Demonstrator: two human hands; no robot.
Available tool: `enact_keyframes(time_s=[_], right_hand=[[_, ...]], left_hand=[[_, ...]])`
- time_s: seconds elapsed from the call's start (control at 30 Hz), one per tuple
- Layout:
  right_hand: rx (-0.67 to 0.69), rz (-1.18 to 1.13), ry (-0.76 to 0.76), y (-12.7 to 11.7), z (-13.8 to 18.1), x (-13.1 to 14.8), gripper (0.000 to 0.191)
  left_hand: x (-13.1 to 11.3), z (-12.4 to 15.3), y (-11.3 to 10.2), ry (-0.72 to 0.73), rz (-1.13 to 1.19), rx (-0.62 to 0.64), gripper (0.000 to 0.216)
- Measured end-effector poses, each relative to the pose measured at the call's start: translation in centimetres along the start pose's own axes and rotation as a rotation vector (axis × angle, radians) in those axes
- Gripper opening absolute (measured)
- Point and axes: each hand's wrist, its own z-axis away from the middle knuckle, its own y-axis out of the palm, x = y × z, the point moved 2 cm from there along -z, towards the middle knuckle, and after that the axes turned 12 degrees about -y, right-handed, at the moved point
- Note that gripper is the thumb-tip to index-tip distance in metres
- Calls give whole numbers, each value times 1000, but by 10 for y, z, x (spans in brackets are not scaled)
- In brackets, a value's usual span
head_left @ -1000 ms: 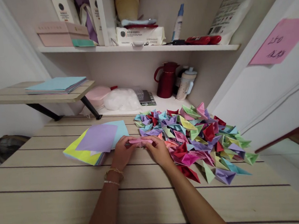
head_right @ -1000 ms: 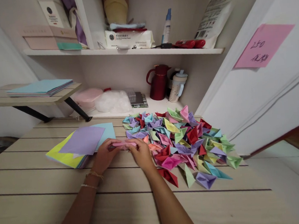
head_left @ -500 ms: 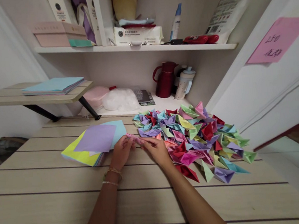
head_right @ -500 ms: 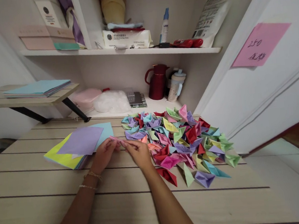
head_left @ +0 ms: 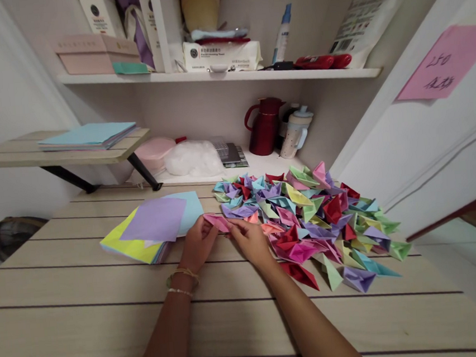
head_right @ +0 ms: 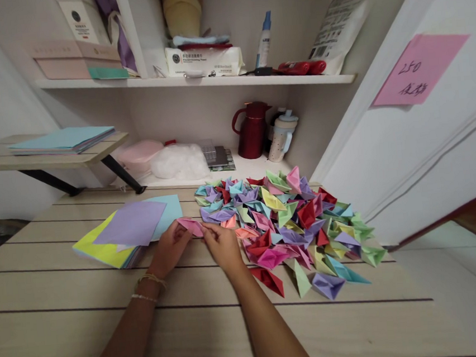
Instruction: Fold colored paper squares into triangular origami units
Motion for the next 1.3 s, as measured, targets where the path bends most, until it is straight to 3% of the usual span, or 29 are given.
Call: enact_keyframes(time_s=[0.23, 0.33, 0.47, 0.6, 0.87, 1.13, 1.3], right_hand=[[-69, 272, -65, -4, 4, 15, 40], [-70, 145, -32, -4, 3, 13, 42], [-84, -340, 87, -3, -2, 0, 34], [-123, -518, 134, -5, -5, -5, 26], [-96, -540, 156, -4, -5, -2, 29], [-176, -453, 113, -8, -6, -1, 30], [-50, -429, 113, -5, -5, 2, 29]], left_hand=[[-9, 4, 3, 210, -198, 25, 39], [-11, 3, 3, 272, -154, 66, 37], [-10, 0, 1, 207, 13, 74, 32], [-9, -1, 0, 89, 170, 72, 28], [-10, 1, -3, -40, 311, -6, 28], [-11, 2, 5, -58, 284, 164, 28], [-12, 2, 6, -30, 252, 213, 36]])
